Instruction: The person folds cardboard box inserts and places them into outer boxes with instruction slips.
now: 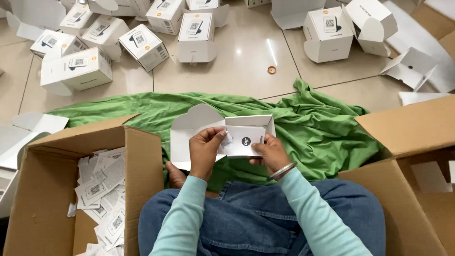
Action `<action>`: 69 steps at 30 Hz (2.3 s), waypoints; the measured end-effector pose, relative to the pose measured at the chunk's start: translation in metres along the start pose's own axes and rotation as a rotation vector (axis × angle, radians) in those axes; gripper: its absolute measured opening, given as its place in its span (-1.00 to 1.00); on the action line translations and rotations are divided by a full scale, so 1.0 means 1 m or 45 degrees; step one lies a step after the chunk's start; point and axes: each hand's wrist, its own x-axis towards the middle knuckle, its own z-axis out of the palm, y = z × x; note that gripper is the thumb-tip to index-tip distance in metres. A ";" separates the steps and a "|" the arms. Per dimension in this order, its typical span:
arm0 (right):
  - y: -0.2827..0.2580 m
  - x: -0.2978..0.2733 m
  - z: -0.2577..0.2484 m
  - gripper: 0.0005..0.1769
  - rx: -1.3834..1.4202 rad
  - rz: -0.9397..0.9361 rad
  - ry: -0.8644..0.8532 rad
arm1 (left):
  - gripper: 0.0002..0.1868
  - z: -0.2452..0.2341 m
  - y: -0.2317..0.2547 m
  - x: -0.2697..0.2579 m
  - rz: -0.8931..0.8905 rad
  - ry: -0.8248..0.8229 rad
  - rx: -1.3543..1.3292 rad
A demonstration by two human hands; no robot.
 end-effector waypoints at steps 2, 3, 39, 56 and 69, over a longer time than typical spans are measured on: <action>-0.008 -0.011 0.007 -0.69 0.008 0.038 -0.023 | -0.85 0.000 0.000 0.000 -0.016 0.047 0.012; -0.013 -0.015 0.011 -0.68 0.017 0.067 -0.048 | -0.85 0.000 0.001 0.001 -0.023 0.089 0.023; 0.037 0.077 -0.055 -0.20 -0.850 -0.567 -0.038 | -0.75 0.007 -0.038 0.043 -0.200 0.053 -0.036; 0.008 0.075 -0.005 -0.43 -1.088 0.018 0.279 | -0.59 0.020 -0.062 0.033 -0.129 -0.175 0.370; -0.027 0.008 -0.031 -0.19 -0.469 -0.757 0.041 | -0.67 0.040 -0.042 0.017 0.258 -0.219 0.721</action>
